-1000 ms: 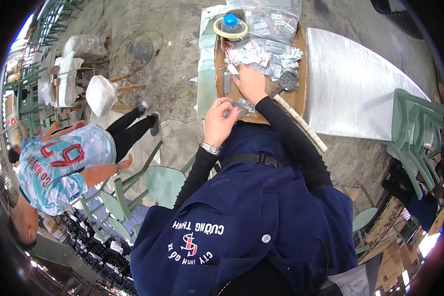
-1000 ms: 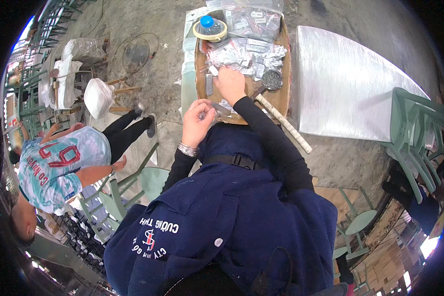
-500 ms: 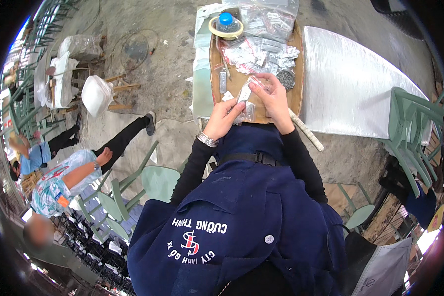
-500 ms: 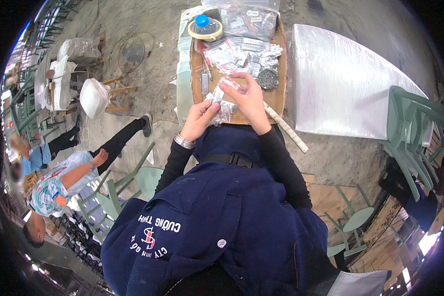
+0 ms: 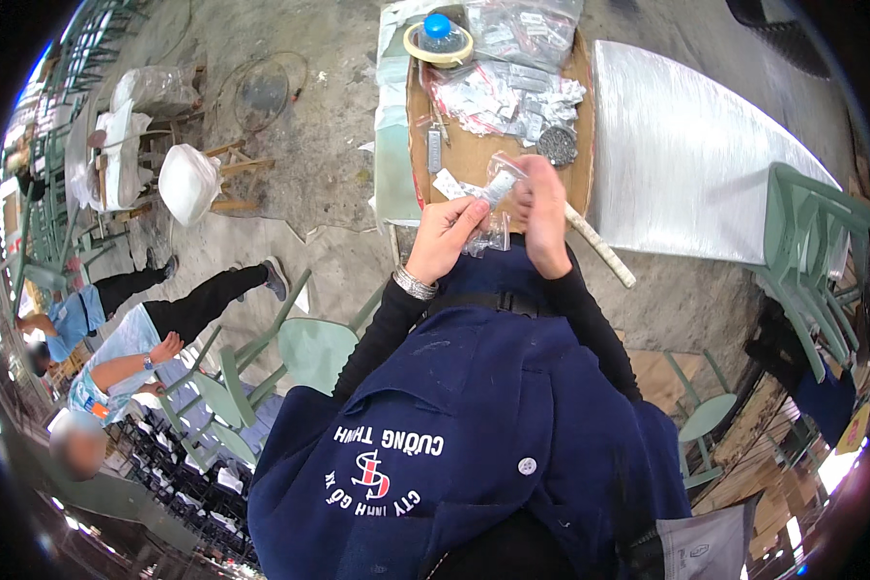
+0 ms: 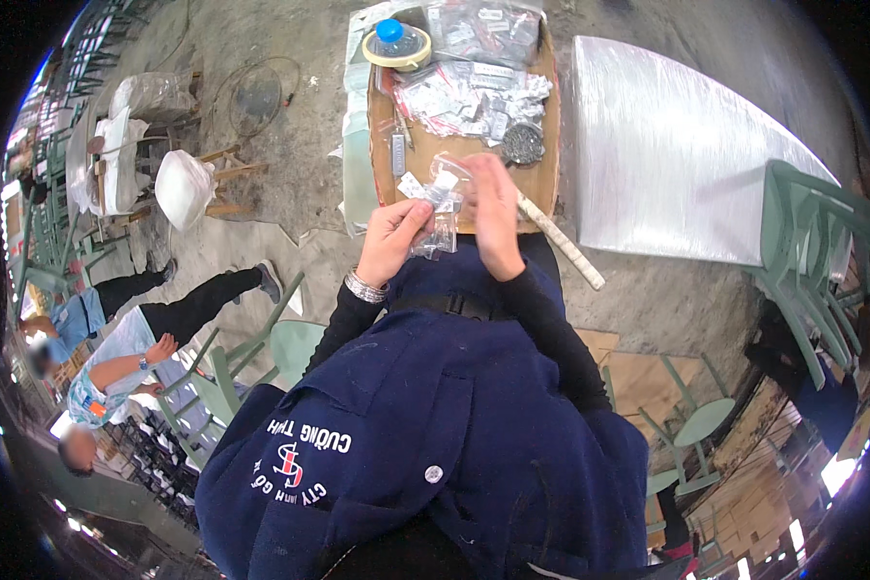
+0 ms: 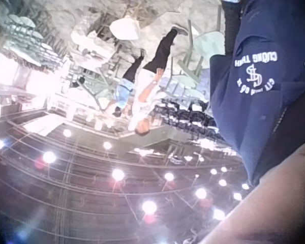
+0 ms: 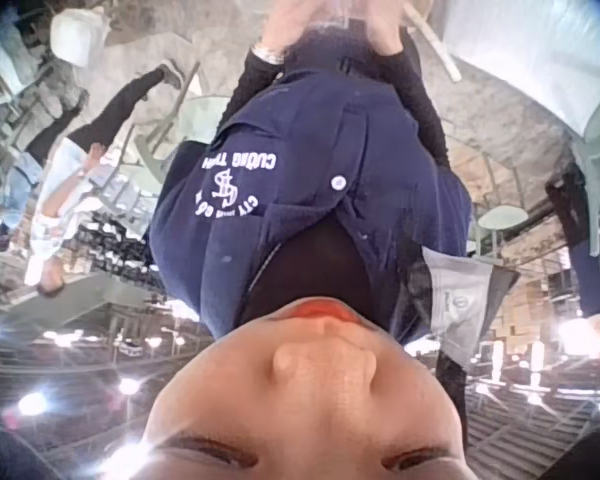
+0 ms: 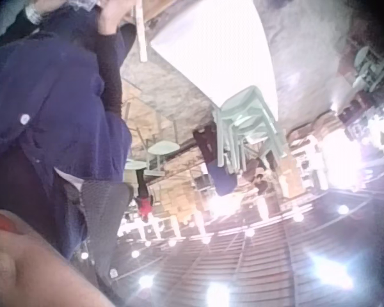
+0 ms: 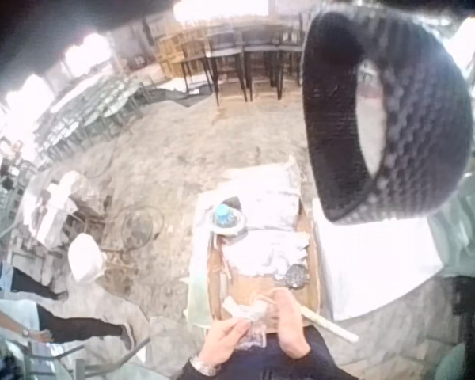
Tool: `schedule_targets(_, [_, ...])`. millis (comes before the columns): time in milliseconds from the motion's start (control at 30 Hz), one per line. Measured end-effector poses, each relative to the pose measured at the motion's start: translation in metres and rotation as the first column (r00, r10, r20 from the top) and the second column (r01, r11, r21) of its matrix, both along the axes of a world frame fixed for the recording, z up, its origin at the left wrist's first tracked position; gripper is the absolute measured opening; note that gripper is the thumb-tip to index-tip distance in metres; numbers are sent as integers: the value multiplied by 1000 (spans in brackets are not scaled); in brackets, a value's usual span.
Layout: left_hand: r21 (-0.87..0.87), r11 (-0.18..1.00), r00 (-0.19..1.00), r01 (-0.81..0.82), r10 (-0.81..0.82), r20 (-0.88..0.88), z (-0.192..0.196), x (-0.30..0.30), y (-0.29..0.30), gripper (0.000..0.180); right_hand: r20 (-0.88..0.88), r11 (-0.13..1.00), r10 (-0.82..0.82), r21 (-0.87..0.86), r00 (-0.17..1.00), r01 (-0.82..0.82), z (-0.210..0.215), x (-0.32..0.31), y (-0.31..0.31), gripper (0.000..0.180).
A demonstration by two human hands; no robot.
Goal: The person repeatedly picks up small labels, places them on the underside of green chairs, and uses a hammer to tap them into place. The person moves chairs around the workspace and returns to a table to retrieve more labels and tools.
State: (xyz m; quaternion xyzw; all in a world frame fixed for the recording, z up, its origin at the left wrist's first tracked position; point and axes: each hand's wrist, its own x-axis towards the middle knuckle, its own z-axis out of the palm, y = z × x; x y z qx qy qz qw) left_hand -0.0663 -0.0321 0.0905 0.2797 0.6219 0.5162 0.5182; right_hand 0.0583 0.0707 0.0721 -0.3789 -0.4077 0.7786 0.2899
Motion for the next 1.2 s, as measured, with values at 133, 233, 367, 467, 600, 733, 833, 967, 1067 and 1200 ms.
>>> schedule_targets(133, [-2,997,997,77,-76,10,-15,-8,-13,28,169,958,-6,283,986,-42,4,-8,1,18])
schedule_targets(233, [9,997,991,-82,80,103,-27,-15,-24,23,486,894,66,358,871,-268,-13,-5,14,27])
schedule_targets(367, [-33,973,953,-227,228,199,-45,-26,-42,22,695,663,256,380,672,-645,-34,-10,28,35])
schedule_targets(467, [-67,945,947,-320,317,-60,-24,1,-27,22,500,794,322,320,804,-517,-30,-25,29,33])
schedule_targets(600, [-7,968,955,-251,247,-163,-26,0,-29,24,421,867,196,347,886,-357,-8,-29,21,29])
schedule_targets(733, [48,975,957,-218,224,-185,-26,-10,-27,25,258,878,316,285,913,-384,-2,-27,21,27])
schedule_targets(833, [18,968,964,-249,249,-87,-23,-11,-28,25,310,889,324,225,894,-400,-44,-24,20,26])
schedule_targets(967, [-62,930,932,-361,362,9,-38,-13,-37,23,588,651,47,595,808,-471,-42,-42,30,23])
schedule_targets(1067, [-176,910,909,-375,398,123,-40,-11,-39,24,721,413,136,582,679,-701,-47,-77,37,32])
schedule_targets(1200, [-152,973,983,-173,179,31,-46,-2,-50,25,816,214,92,543,570,-812,-72,-102,44,41])
